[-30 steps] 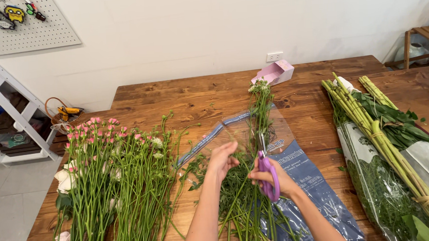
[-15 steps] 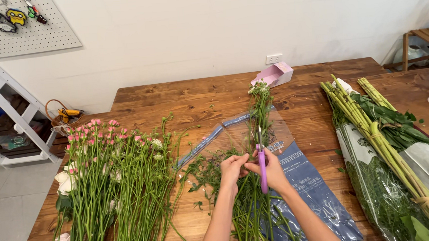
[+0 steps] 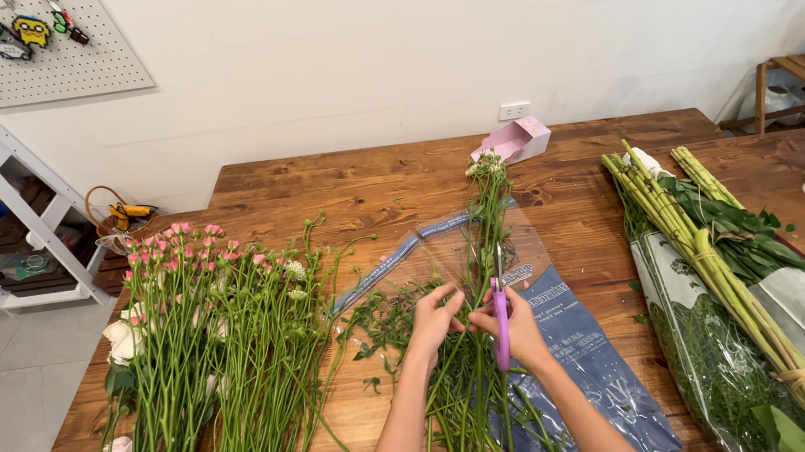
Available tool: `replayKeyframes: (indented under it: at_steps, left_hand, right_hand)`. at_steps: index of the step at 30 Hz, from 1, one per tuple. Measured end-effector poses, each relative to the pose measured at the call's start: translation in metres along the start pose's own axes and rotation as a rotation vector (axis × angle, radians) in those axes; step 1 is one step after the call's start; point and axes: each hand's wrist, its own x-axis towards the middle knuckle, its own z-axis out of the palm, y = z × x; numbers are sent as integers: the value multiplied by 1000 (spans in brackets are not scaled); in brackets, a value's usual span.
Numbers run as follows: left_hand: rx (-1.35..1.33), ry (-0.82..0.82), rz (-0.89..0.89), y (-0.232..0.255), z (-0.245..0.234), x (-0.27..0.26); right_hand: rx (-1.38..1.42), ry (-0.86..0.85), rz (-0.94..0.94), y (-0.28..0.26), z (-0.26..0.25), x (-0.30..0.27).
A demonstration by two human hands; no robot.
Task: The person trims the stems of pink and white flowers using purple scissors. They repeatedly pick up stems, cut off the lower leaves and ends, and place the trimmed stems on a blue plastic sheet on the table.
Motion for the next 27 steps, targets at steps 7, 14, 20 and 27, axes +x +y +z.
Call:
replayKeyframes:
  at_steps: [7,14,20,27]
  left_hand:
    - [252,-80,88,-11,0,7]
    - [847,-29,243,-10,5,6]
    - [880,41,300,-4,7,-4]
    - [915,341,186,10,-24,4]
  right_hand:
    - [11,11,15,-2,-6,2]
    - [-25,33,15,12,-15,5]
    - [-6,37,8,7,-11,2]
    - [10,149,5,7,-30,14]
